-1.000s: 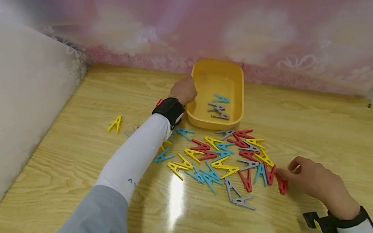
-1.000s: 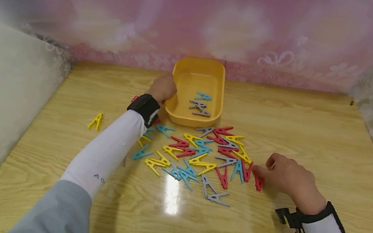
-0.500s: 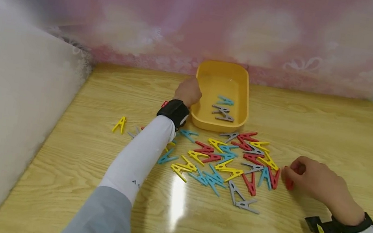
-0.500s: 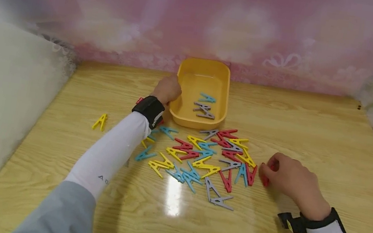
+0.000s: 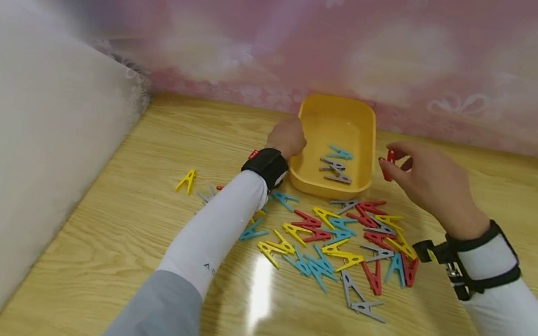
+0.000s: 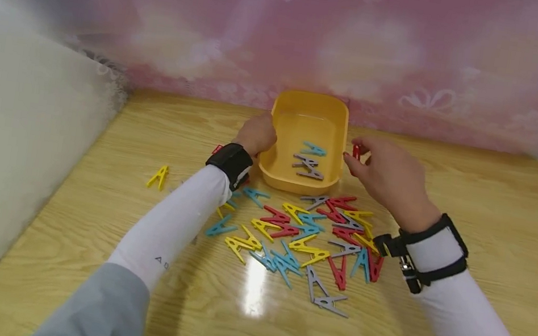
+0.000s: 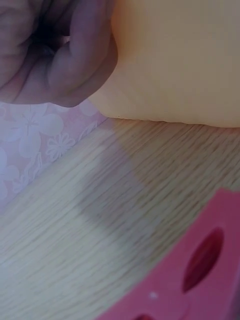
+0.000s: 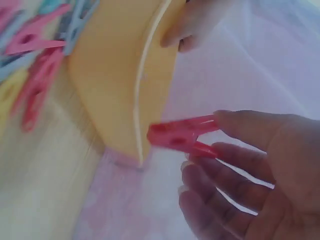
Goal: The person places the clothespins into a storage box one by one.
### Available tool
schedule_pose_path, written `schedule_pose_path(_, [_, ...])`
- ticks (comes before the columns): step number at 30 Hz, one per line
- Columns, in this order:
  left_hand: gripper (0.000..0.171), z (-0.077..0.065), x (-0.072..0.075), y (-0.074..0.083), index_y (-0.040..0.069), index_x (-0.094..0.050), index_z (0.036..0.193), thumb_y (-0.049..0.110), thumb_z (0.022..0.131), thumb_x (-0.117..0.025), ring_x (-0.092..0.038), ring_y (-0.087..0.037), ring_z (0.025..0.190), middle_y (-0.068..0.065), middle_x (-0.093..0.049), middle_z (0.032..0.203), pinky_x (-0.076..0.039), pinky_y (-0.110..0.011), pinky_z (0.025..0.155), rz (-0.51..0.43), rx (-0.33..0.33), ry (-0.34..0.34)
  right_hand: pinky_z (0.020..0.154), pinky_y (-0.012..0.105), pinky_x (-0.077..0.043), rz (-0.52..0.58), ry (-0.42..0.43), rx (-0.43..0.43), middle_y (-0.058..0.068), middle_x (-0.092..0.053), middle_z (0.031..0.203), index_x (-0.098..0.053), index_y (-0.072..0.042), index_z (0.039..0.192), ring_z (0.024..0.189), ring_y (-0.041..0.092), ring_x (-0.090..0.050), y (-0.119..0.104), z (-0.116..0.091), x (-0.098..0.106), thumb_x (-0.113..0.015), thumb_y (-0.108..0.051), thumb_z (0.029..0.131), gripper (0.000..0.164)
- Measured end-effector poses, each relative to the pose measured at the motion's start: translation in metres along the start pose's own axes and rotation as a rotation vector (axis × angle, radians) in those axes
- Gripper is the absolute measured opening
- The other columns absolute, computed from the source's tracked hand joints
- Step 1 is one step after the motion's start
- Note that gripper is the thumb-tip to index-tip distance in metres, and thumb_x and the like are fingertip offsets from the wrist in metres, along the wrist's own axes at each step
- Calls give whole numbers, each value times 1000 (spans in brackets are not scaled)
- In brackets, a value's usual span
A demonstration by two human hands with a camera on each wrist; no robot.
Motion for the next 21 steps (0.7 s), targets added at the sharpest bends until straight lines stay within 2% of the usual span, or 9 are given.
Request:
schedule_pose_path(2, [33, 0, -2, 4, 3, -52, 123, 21, 96, -53, -60, -25, 96, -10, -61, 109, -50, -35, 79, 10, -2, -2, 61, 42, -51, -31, -17, 64, 14, -66, 100, -62, -4, 118, 82, 28, -62, -13, 14, -5, -61, -33, 94, 38])
schedule_pose_path(5, [33, -1, -3, 7, 3, -52, 123, 22, 96, -53, -61, -25, 96, -9, -60, 109, -50, -35, 79, 14, 3, -5, 69, 44, -51, -54, -98, 152, 14, -65, 104, -60, -1, 122, 84, 26, -62, -29, 31, -22, -66, -28, 91, 41])
schedule_pose_path(9, [32, -3, -4, 11, 4, -52, 122, 22, 96, -53, -61, -25, 95, -9, -60, 108, -51, -35, 78, 5, -3, -8, 65, 39, -50, -90, -213, 195, 8, -66, 100, -63, -5, 116, 78, 20, -61, -41, 42, -49, -71, -32, 87, 40])
schedule_pose_path(12, [29, -3, -6, 13, 4, -53, 120, 21, 97, -53, -60, -24, 92, -8, -60, 105, -50, -34, 76, -2, -14, -15, 61, 37, -48, -103, -299, 204, 3, -66, 93, -68, -10, 105, 72, 18, -59, -46, 44, -65, -71, -31, 87, 28])
schedule_pose_path(15, [25, -3, -7, 14, 5, -55, 116, 21, 97, -52, -60, -23, 89, -8, -60, 102, -50, -33, 73, -3, -21, -22, 65, 39, -50, -90, -380, 210, 2, -66, 92, -70, -11, 102, 76, 19, -60, -49, 44, -76, -69, -25, 88, 20])
schedule_pose_path(19, [24, -4, -8, 20, 5, -55, 115, 21, 97, -52, -60, -23, 89, -7, -59, 101, -50, -33, 73, 1, -34, -26, 72, 42, -51, -84, -421, 231, 5, -67, 99, -68, -9, 113, 86, 21, -62, -48, 38, -78, -68, -20, 89, 26])
schedule_pose_path(21, [24, -4, -8, 21, 5, -54, 116, 20, 97, -52, -60, -23, 90, -7, -59, 102, -50, -33, 74, 0, -38, -25, 70, 41, -51, -70, -412, 242, 5, -67, 100, -67, -10, 115, 84, 20, -61, -48, 36, -75, -67, -21, 90, 27])
Point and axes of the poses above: each hand's wrist, its own z-axis towards the middle knuckle, its own x-axis out of the back of the hand, y = z × x, the point moved 9 cm from there along z, towards the middle knuckle
